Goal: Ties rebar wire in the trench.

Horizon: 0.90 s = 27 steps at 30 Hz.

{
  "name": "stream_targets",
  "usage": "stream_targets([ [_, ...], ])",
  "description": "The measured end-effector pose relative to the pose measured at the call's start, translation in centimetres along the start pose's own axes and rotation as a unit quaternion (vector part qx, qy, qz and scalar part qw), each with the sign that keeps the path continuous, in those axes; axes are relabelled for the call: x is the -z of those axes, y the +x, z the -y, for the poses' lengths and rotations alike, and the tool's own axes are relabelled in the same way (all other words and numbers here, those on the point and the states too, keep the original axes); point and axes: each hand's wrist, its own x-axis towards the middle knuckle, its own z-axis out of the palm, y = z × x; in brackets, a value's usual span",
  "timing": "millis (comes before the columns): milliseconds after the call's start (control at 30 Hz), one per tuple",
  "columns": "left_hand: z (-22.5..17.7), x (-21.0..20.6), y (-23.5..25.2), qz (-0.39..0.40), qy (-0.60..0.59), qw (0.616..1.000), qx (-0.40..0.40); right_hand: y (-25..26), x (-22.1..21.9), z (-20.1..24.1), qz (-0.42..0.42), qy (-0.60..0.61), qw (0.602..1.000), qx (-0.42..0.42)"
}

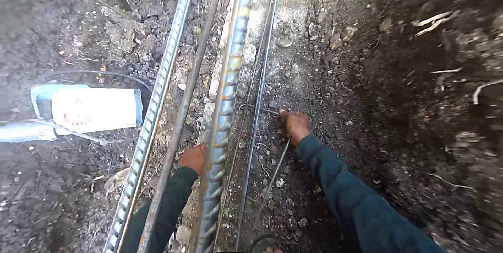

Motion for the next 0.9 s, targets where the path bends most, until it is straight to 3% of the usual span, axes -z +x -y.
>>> stream_targets([
  [167,-1.6,1.0,-1.5,-0.01,-0.029,0.999,0.014,-0.6,0.9,-1.0,-0.062,0.004,0.998,-0.001],
  [433,1.0,-2.3,0.4,-0.079,-0.141,0.987,0.007,-1.4,2.6,-2.1,-0.09,-0.075,0.993,0.022],
  [633,3.7,-2.7,1.9,-0.057,-0.333,0.94,-0.042,-0.9,1.8,-1.2,0.014,-0.167,0.984,0.062],
  [733,4.0,-4.8,0.7,-0.069,-0.42,0.898,-0.111,-0.6,0.8,0.4,0.006,-0.218,0.972,0.092],
  [767,1.8,-3.4,-2.3,-0.05,-0.431,0.897,-0.088,-0.5,0.6,1.2,-0.002,-0.23,0.969,0.094],
  [800,-1.8,-0.3,-6.2,0.011,-0.429,0.903,0.024,-0.5,0.5,1.7,-0.007,-0.242,0.965,0.096],
  [833,-4.4,0.7,-7.9,-0.008,-0.435,0.896,0.089,-0.3,0.3,1.9,-0.006,-0.255,0.962,0.099],
  [900,-5.5,-0.6,-7.6,-0.057,-0.472,0.874,0.106,0.6,0.4,2.0,0.0,-0.27,0.956,0.111],
])
